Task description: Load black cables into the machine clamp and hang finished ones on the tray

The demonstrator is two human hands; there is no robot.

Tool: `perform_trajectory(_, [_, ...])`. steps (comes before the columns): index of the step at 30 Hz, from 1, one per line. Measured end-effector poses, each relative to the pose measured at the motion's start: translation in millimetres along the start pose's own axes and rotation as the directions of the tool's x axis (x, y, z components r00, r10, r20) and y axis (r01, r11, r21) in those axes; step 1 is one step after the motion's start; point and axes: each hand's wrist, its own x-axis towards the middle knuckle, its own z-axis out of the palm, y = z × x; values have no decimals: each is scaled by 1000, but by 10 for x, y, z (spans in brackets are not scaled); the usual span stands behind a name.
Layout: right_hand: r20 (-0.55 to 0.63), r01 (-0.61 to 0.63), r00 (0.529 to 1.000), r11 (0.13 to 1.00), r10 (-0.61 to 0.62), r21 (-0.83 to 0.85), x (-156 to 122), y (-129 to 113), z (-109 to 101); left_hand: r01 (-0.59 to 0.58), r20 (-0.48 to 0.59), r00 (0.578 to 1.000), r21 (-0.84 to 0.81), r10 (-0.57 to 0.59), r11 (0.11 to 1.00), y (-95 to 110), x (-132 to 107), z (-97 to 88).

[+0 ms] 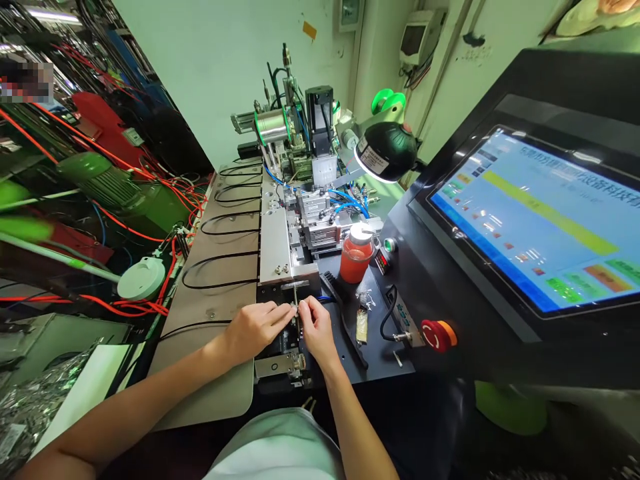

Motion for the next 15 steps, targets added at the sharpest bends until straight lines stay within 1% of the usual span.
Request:
perform_trajectory(2, [-30, 10, 999, 999, -11, -41, -10, -39, -49, 131, -12, 991, -121, -134, 984, -14, -34, 5])
perform_trajectory(3, [-51, 25, 998, 996, -29, -82, -18, -67, -75, 207, -3, 977, -190, -212, 960, -24, -53, 5])
perform_trajectory(5, [-68, 98, 991, 976, -113, -193, -38, -128, -117, 329, 53, 943, -286, -328, 900, -47, -81, 2])
perform_trajectory(6, [-52, 154, 984, 956, -172, -252, -49, -156, -129, 365, 86, 931, -300, -356, 881, -56, -88, -2])
perform_trajectory(8, [6, 263, 961, 905, -277, -336, -74, -197, -138, 390, 129, 921, -290, -369, 874, -64, -89, -8])
perform_trajectory(10, [18, 305, 947, 881, -321, -362, -105, -216, -143, 393, 144, 919, -275, -366, 878, -60, -81, -14])
perform_trajectory(11, [-11, 299, 945, 880, -326, -369, -122, -218, -152, 393, 145, 919, -271, -367, 878, -56, -78, -16])
perform_trajectory(15, [-211, 209, 930, 906, -300, -367, -198, -226, -253, 397, 148, 918, -267, -369, 878, -49, -78, -12])
